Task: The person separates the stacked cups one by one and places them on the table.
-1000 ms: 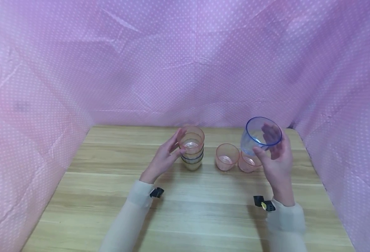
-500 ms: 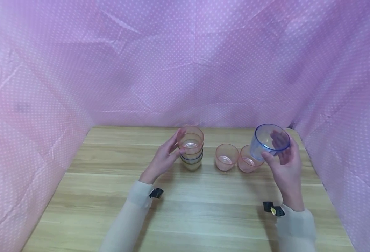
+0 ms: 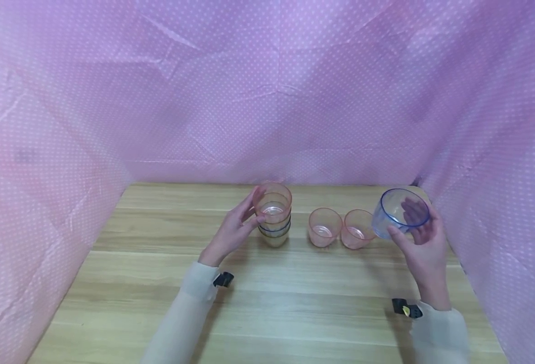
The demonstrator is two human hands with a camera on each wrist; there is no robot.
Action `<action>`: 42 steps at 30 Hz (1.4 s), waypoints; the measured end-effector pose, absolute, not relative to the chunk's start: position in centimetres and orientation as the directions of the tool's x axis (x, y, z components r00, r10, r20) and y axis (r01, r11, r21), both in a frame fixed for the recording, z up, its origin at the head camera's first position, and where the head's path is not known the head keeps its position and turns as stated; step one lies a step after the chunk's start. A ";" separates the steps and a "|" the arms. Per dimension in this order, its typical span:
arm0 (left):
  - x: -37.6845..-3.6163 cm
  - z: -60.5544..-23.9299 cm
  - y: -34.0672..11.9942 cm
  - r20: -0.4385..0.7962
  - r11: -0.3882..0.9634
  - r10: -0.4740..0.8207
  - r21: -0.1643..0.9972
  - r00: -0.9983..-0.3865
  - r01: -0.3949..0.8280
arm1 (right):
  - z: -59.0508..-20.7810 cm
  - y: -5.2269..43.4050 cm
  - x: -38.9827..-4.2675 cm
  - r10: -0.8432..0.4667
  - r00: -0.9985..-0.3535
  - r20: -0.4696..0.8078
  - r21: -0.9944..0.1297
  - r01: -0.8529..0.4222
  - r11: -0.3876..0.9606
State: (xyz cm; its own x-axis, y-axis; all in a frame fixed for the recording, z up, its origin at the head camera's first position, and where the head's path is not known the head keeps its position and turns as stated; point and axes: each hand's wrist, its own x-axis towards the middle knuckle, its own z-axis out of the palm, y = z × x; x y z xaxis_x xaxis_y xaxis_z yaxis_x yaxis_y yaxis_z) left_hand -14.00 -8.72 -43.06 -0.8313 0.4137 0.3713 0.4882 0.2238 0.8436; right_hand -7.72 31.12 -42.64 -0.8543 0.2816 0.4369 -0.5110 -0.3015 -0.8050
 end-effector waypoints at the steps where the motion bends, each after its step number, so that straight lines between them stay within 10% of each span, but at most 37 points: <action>1: -14.0 -43.0 -8.7 0.368 0.225 0.415 0.845 -0.832 0.486 | -42.8 31.3 -7.7 0.278 -0.851 0.445 -0.801 -0.517 -0.302; 24: -14.0 -42.9 -8.7 0.338 0.234 0.405 0.860 -0.849 0.454 | -44.6 35.0 -8.3 0.339 -0.897 0.285 -0.922 -0.353 -0.160; 42: -13.8 -42.8 -8.7 0.338 0.237 0.414 0.857 -0.845 0.458 | -47.1 37.5 -8.8 0.119 -0.959 0.259 -0.965 -0.261 -0.003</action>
State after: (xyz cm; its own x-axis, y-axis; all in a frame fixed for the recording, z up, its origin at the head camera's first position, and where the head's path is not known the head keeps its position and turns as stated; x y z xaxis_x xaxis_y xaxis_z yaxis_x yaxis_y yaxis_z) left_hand -13.84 -8.73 -42.84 -0.8453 0.4140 0.3378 0.4583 0.2368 0.8567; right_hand -8.78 37.52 -47.13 -0.9587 0.1185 0.2586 -0.2608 -0.0029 -0.9654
